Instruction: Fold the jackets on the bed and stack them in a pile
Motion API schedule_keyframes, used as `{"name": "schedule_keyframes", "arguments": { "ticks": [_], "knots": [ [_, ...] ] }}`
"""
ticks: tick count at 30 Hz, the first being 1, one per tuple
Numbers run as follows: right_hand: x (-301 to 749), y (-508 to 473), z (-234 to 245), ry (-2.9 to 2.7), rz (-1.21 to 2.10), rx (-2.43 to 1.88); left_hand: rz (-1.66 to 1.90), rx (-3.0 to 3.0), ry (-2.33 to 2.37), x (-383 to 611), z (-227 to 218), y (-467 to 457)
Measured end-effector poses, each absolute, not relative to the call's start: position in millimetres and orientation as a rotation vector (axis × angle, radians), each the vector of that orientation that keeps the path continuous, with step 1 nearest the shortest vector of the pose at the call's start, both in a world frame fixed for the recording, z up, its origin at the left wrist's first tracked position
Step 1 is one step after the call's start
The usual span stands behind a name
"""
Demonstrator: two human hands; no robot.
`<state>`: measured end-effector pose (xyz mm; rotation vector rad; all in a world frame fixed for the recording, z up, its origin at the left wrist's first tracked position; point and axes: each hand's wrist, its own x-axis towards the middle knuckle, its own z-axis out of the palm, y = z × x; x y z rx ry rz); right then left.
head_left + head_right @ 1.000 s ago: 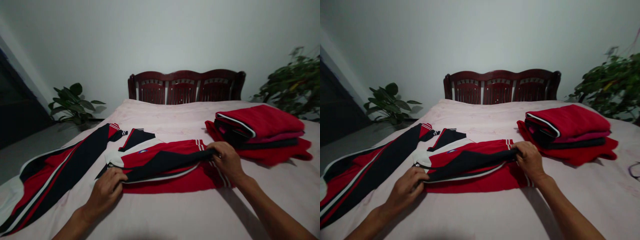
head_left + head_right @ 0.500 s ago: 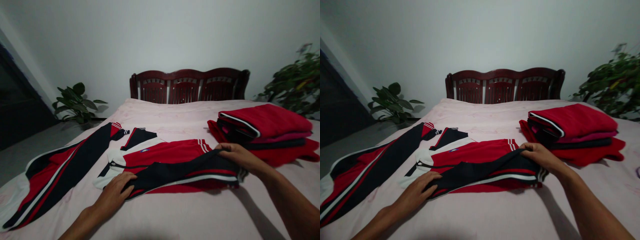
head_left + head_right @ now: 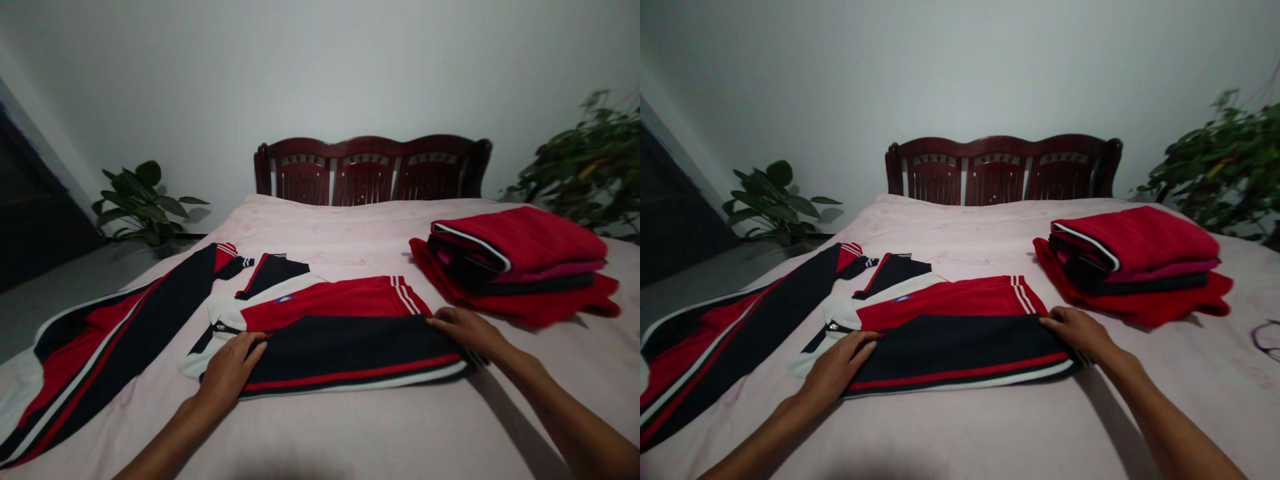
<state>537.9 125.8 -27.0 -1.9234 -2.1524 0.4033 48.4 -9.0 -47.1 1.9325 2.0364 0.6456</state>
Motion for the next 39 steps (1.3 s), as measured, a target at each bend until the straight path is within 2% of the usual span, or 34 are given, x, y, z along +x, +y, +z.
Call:
{"name": "schedule_keyframes", "arguments": {
  "ticks": [3,7,11,14,18,21,23,25,31,39],
  "knots": [
    [534,128,-19,-2.192,0.441,-1.877,0.542,1.997,2.029,55,-46,0],
    [524,136,-4,-2.120,0.562,-1.807,0.662,1.984,1.984,47,-45,7],
    [519,140,-11,-2.078,0.665,-1.850,0.581,1.934,1.954,33,-45,9],
    [516,135,-28,-2.162,0.478,-1.941,0.431,1.925,2.033,32,-51,7],
    [502,121,-33,-2.250,0.113,-1.997,0.421,2.045,2.113,37,-62,2],
    [480,112,-27,-2.305,-0.211,-1.839,0.494,2.204,2.136,40,-68,0],
    [466,108,-29,-2.366,-0.288,-1.664,0.532,2.301,2.110,40,-70,0],
    [458,107,-38,-2.421,-0.270,-1.620,0.536,2.354,2.086,38,-73,1],
    [469,110,-69,-2.428,-0.129,-1.920,0.475,2.348,2.094,30,-74,-1],
    [480,124,-48,-2.338,-0.052,-1.821,0.595,2.062,2.023,19,-51,9]
  ]
}}
